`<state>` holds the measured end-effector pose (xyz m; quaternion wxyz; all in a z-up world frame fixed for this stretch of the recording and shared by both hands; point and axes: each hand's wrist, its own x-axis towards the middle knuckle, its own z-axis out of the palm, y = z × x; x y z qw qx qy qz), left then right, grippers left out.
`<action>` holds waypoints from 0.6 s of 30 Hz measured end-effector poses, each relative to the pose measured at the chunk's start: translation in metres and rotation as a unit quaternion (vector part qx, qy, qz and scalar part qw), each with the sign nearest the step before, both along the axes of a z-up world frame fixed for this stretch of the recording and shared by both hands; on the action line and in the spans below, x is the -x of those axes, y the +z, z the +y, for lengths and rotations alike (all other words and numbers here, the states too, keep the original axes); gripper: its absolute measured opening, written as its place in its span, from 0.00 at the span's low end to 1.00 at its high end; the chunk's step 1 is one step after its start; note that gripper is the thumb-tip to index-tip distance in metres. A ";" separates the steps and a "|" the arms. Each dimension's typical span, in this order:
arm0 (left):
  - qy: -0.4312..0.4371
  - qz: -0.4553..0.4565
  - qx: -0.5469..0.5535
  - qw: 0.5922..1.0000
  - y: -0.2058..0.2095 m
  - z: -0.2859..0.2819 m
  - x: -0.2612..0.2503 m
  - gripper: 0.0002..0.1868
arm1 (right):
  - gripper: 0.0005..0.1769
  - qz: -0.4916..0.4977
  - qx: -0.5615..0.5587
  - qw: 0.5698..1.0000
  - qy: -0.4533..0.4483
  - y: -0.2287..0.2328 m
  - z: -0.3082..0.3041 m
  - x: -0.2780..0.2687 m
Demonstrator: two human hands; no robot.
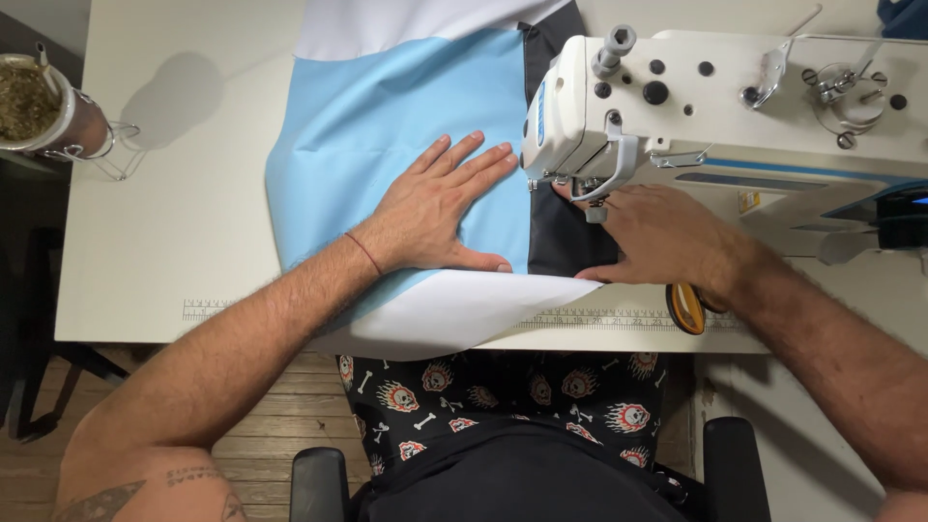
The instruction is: Trimming and preparing fabric pieces at a sewing station using scissors
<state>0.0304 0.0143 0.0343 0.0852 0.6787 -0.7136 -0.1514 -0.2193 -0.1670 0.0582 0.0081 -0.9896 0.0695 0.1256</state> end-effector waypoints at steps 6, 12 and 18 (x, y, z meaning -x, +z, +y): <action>-0.002 0.005 0.007 1.000 -0.003 -0.015 -0.005 0.65 | 0.44 0.063 -0.014 0.996 -0.057 -0.028 -0.027 0.005; -0.004 0.003 0.001 1.000 -0.007 -0.023 -0.010 0.65 | 0.44 0.135 -0.081 0.981 -0.114 -0.023 -0.033 -0.005; -0.004 0.002 0.003 1.000 -0.012 -0.030 -0.017 0.65 | 0.39 0.166 -0.173 0.961 -0.140 -0.024 -0.042 -0.015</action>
